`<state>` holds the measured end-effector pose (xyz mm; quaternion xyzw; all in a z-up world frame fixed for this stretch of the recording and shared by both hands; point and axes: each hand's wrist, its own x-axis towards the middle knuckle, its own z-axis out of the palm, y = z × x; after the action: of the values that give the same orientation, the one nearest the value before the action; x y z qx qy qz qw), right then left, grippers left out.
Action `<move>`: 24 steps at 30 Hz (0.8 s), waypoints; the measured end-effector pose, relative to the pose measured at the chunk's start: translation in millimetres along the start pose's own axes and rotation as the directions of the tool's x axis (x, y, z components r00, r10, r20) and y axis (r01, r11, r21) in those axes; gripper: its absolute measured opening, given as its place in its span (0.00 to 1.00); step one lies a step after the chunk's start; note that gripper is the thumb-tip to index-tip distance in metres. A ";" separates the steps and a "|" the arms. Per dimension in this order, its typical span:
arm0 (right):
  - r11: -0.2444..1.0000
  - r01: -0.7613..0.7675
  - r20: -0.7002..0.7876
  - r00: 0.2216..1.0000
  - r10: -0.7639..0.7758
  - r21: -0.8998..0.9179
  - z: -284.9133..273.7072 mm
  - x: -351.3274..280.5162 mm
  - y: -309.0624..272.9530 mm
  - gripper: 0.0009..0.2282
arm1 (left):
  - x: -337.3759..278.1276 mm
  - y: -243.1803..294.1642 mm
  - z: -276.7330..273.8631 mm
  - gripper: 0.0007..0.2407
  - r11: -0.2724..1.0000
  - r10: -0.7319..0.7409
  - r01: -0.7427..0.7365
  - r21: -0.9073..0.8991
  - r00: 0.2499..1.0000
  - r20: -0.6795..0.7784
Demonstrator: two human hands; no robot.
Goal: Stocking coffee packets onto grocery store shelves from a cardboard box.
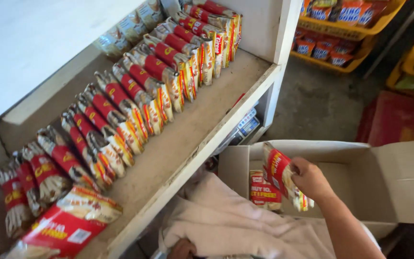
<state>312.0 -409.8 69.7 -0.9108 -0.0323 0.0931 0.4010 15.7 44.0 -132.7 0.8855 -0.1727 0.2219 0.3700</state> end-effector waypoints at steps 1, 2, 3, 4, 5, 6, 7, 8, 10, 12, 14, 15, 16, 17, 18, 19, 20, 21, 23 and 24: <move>1.000 0.009 -0.006 1.000 -0.009 -0.015 -20.7 -14.3 -26.2 0.08 | 17.4 20.1 -10.3 0.04 1.000 0.003 -0.004 -0.007 1.000 -0.017; 0.996 0.091 0.015 0.996 -0.091 -0.017 -40.8 -28.9 -52.2 0.11 | 34.6 40.0 -20.9 0.05 0.991 -0.108 0.114 -0.065 0.991 0.083; 0.986 0.166 0.037 0.985 -0.166 -0.013 -57.7 -46.9 -77.0 0.13 | 48.4 60.7 -34.8 0.09 0.966 -0.210 0.234 -0.110 0.958 0.196; 0.985 0.170 0.035 0.985 -0.169 -0.025 -73.0 -61.5 -101.4 0.13 | 65.2 78.1 -39.1 0.09 0.965 -0.207 0.232 -0.119 0.960 0.188; 0.954 0.295 0.059 0.955 -0.292 -0.051 -86.8 -76.9 -125.5 0.13 | 81.6 95.1 -45.6 0.09 0.942 -0.301 0.322 -0.094 0.935 0.187; 0.906 0.416 0.085 0.908 -0.410 -0.073 -100.3 -91.4 -149.6 0.14 | 98.6 111.7 -51.8 0.09 0.910 -0.392 0.409 -0.069 0.901 0.184; 0.907 0.414 0.089 0.909 -0.407 -0.081 -104.6 -102.6 -161.0 0.14 | 108.7 124.0 -60.1 0.09 0.908 -0.393 0.412 -0.077 0.901 0.184; 0.838 0.539 0.121 0.840 -0.529 -0.083 -108.5 -113.3 -172.4 0.16 | 119.0 135.6 -68.4 0.08 0.911 -0.345 0.377 -0.166 0.918 0.196; 0.750 0.656 0.153 0.752 -0.641 -0.087 -113.1 -133.4 -203.7 0.17 | 142.9 149.3 -84.0 0.09 0.906 -0.291 0.336 -0.257 0.936 0.197; 0.617 0.784 0.306 0.604 -0.736 -0.067 -112.8 -157.3 -240.4 0.18 | 157.4 164.3 -100.1 0.05 0.939 -0.209 0.235 -0.249 0.970 0.125; 0.554 0.831 0.376 0.531 -0.760 -0.054 -100.0 -171.4 -260.7 0.18 | 173.6 184.5 -126.5 0.08 0.934 -0.217 0.241 -0.265 0.969 0.117; 0.487 0.872 0.435 0.454 -0.777 -0.039 -93.5 -178.1 -270.4 0.18 | 181.8 194.3 -139.8 0.10 0.930 -0.216 0.239 -0.279 0.970 0.111; 0.491 0.870 0.443 0.452 -0.774 -0.030 -82.8 -184.3 -278.5 0.18 | 180.7 199.4 -144.2 0.10 0.927 -0.228 0.251 -0.280 0.967 0.113; 0.396 0.918 0.474 0.349 -0.809 0.001 -72.3 -189.6 -287.0 0.14 | 181.2 203.1 -148.7 0.17 0.901 -0.223 0.256 -0.349 0.966 0.134; 0.298 0.954 0.500 0.240 -0.832 0.037 -62.0 -194.8 -295.7 0.10 | 182.2 206.7 -153.3 0.26 0.871 -0.216 0.262 -0.416 0.964 0.155; 0.299 0.953 0.504 0.238 -0.830 0.043 -46.5 -200.6 -298.6 0.10 | 182.0 215.2 -156.6 0.26 0.868 -0.224 0.269 -0.417 0.962 0.155; 0.287 0.954 0.512 0.203 -0.835 0.089 -31.1 -206.3 -301.7 0.08 | 182.4 223.5 -160.2 0.27 0.894 -0.226 0.288 -0.343 0.951 0.211; 0.270 0.954 0.516 0.167 -0.840 0.130 -15.8 -210.2 -305.7 0.06 | 185.5 229.4 -163.9 0.29 0.918 -0.225 0.295 -0.266 0.938 0.263; 0.197 0.970 0.522 0.096 -0.847 0.142 19.9 -218.3 -302.4 0.06 | 178.7 236.5 -161.9 0.28 0.891 -0.261 0.349 -0.291 0.917 0.301; 0.127 0.980 0.526 0.027 -0.850 0.155 37.1 -220.7 -300.9 0.05 | 177.3 239.2 -160.5 0.26 0.861 -0.292 0.402 -0.312 0.893 0.342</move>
<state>93.1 -208.8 298.5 -0.6482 -0.7282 0.0354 0.2198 9.9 -23.1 198.8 0.8372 -0.0990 -0.0152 0.5377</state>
